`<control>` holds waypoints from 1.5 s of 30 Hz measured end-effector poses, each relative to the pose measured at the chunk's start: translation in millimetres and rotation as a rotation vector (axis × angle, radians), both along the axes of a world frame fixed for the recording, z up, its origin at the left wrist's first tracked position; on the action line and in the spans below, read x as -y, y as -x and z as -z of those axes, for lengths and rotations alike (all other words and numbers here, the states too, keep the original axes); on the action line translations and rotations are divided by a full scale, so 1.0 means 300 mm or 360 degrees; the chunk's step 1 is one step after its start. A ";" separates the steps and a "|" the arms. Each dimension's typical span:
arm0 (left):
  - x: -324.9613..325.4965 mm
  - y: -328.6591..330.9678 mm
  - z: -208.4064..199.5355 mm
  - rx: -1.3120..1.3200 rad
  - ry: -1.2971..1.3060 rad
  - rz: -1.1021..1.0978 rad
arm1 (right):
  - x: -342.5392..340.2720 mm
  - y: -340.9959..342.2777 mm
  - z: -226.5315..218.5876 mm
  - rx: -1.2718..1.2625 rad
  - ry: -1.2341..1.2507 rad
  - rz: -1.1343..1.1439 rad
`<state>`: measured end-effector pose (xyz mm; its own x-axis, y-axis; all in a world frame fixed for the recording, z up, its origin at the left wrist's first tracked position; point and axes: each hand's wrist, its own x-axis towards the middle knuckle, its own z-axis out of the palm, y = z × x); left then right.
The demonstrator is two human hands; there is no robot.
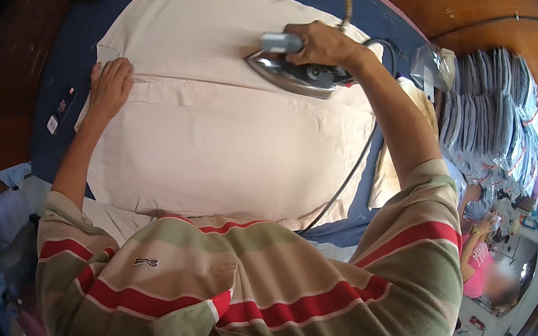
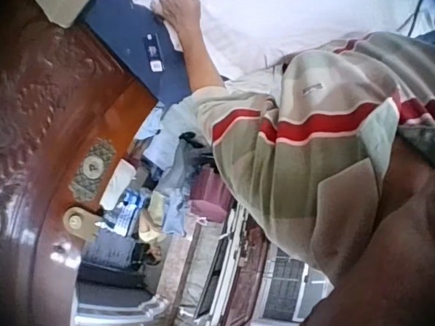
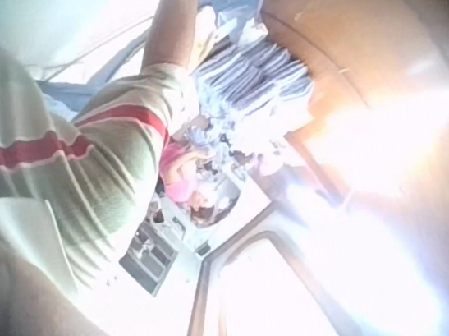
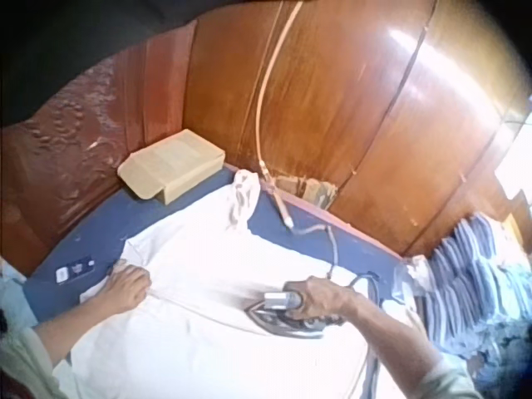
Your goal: The person irons a shirt on a padded board, smoothing out the fabric with their hands and pressing the iron over the collar, sleeves, and body of the garment.
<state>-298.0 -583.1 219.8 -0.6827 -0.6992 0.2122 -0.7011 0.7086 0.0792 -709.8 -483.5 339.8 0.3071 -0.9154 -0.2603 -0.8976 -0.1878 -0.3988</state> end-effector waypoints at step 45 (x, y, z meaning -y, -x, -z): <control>0.130 0.080 -0.040 -0.0119 0.0170 -0.0175 | 0.140 -0.277 -0.037 0.0121 0.0231 0.0032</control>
